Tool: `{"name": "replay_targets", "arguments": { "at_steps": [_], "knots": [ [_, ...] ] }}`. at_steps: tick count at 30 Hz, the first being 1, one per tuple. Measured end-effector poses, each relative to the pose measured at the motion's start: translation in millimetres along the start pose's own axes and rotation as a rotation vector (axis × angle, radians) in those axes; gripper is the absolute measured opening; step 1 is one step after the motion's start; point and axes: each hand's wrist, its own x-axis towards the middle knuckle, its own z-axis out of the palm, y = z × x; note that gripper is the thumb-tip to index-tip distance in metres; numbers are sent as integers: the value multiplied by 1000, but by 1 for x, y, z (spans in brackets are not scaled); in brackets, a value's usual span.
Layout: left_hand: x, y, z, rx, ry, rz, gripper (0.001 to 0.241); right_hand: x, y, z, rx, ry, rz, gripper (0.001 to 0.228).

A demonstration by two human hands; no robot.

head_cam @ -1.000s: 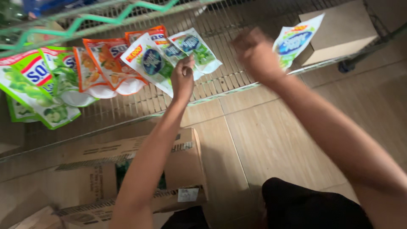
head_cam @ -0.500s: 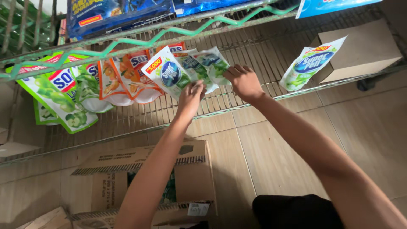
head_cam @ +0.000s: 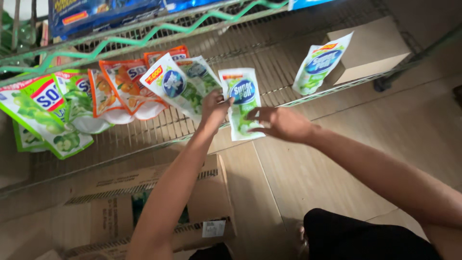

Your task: The person arranges sachets of cleaning products on a wire shelf, aligning them by type and color. Later, the person picks up a small box and a snack packet, briefly handling them before the clip ends.

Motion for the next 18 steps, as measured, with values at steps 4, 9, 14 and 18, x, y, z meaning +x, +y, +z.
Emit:
{"name": "replay_targets", "arguments": {
  "at_steps": [4,9,14,18],
  "knots": [
    [-10,30,13,-123,-171,247,19,19,30,-40,-116,321,80,53],
    [-31,52,31,-49,-177,318,12,28,39,-76,91,234,290,45],
    [-26,66,36,-167,-168,286,13,32,25,-86,169,261,300,13],
    [-26,74,42,-279,-152,260,23,31,32,-82,28,387,127,10]
  ]
}}
